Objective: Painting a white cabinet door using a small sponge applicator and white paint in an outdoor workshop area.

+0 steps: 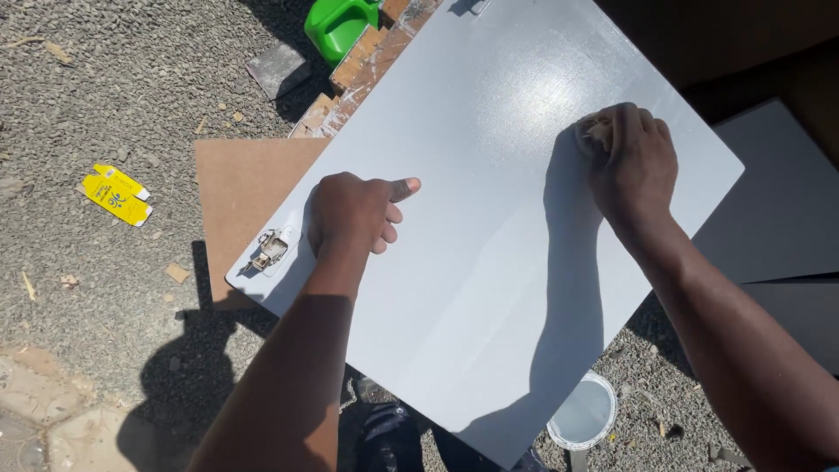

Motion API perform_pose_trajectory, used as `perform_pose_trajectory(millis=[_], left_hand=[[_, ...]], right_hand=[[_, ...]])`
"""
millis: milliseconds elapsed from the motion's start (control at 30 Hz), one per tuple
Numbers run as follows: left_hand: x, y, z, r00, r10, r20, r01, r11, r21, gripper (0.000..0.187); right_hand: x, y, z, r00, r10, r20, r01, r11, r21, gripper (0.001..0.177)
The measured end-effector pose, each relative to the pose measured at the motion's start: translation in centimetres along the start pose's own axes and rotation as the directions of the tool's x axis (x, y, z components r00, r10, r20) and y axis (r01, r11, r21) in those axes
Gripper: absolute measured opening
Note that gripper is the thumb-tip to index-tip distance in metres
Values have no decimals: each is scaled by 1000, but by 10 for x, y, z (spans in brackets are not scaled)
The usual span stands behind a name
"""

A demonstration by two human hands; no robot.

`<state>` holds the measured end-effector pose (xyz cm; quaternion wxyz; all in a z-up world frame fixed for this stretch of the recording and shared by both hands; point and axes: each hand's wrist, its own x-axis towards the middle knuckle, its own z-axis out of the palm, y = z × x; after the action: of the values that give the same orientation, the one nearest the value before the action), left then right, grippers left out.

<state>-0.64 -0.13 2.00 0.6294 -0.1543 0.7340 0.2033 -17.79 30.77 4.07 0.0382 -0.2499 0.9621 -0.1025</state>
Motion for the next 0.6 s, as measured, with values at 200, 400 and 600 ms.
perform_pose_trajectory(millis=[200,400,600], left_hand=[[5,-3,2,993,-79,-89,-54,364,-930,20],[4,-2,3,992,26,-125,-127,132,-983,20],[-65,20,-11,923,-358,-140,-36,282,-959,54]], right_hand=[[120,71,-51,996,55,75,-66,985,157,9],[-8,-50,-20,989,-14,145,-6,991,137,22],[-234,-203,3,885,-219,411,104,954,283,24]])
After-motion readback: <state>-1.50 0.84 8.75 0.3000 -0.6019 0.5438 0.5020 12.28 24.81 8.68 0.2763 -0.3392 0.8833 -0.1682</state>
